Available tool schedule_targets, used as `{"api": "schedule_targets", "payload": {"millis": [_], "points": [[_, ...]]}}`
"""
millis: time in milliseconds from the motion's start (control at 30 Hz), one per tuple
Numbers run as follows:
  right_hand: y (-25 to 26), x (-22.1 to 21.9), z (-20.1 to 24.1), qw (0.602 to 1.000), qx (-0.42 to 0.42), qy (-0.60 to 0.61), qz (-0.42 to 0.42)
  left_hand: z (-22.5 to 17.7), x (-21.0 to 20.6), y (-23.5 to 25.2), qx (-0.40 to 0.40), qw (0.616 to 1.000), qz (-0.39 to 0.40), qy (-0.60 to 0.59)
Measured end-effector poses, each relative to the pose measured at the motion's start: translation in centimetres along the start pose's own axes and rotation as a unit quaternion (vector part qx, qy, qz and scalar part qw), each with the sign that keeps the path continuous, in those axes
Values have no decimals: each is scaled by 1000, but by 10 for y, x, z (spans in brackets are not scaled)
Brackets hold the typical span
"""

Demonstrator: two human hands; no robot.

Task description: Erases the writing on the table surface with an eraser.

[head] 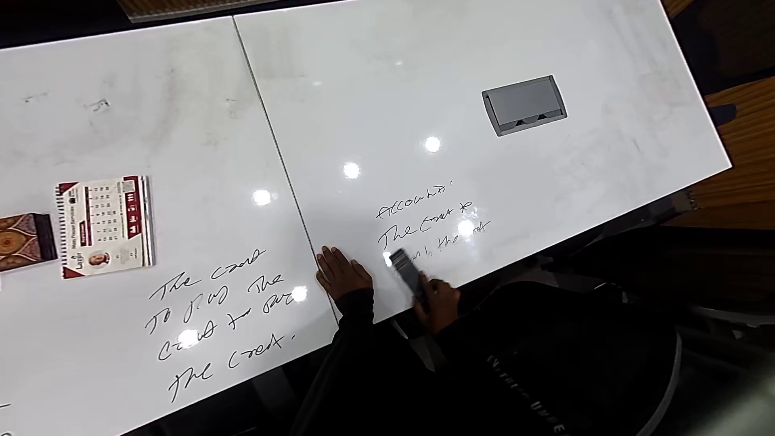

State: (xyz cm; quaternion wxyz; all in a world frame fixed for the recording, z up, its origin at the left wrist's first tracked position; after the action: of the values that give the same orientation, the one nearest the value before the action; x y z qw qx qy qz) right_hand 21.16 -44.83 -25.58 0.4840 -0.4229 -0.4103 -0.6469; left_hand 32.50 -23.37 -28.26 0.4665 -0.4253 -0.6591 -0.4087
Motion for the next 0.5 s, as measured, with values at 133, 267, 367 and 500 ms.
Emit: {"api": "schedule_targets", "payload": {"millis": [133, 267, 367, 500], "points": [[-17, -12, 33, 997, 60, 16, 47, 2, -3, 0, -2, 1000, 20, 3], [-4, -4, 9, 997, 77, -7, 7, 0, 1, 0, 3, 1000, 16, 3], [23, 19, -33, 999, 33, -28, -30, -1, 3, 1, 2, 1000, 14, 1], [54, 45, -120, 989, -119, -90, -17, 1, -1, 1, -2, 1000, 25, 8]]}}
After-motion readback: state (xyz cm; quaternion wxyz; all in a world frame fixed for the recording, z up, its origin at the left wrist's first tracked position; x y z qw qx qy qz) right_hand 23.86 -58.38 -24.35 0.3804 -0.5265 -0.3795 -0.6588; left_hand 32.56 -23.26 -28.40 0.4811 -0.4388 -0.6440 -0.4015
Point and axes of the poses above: each hand's wrist, its own y-axis towards the middle knuckle, its own x-axis out of the back of the hand, z = x × y, the point moved 7 cm from there along y, towards the middle knuckle, and after that the axes turned 12 degrees about -z, right-handed, at the moved point
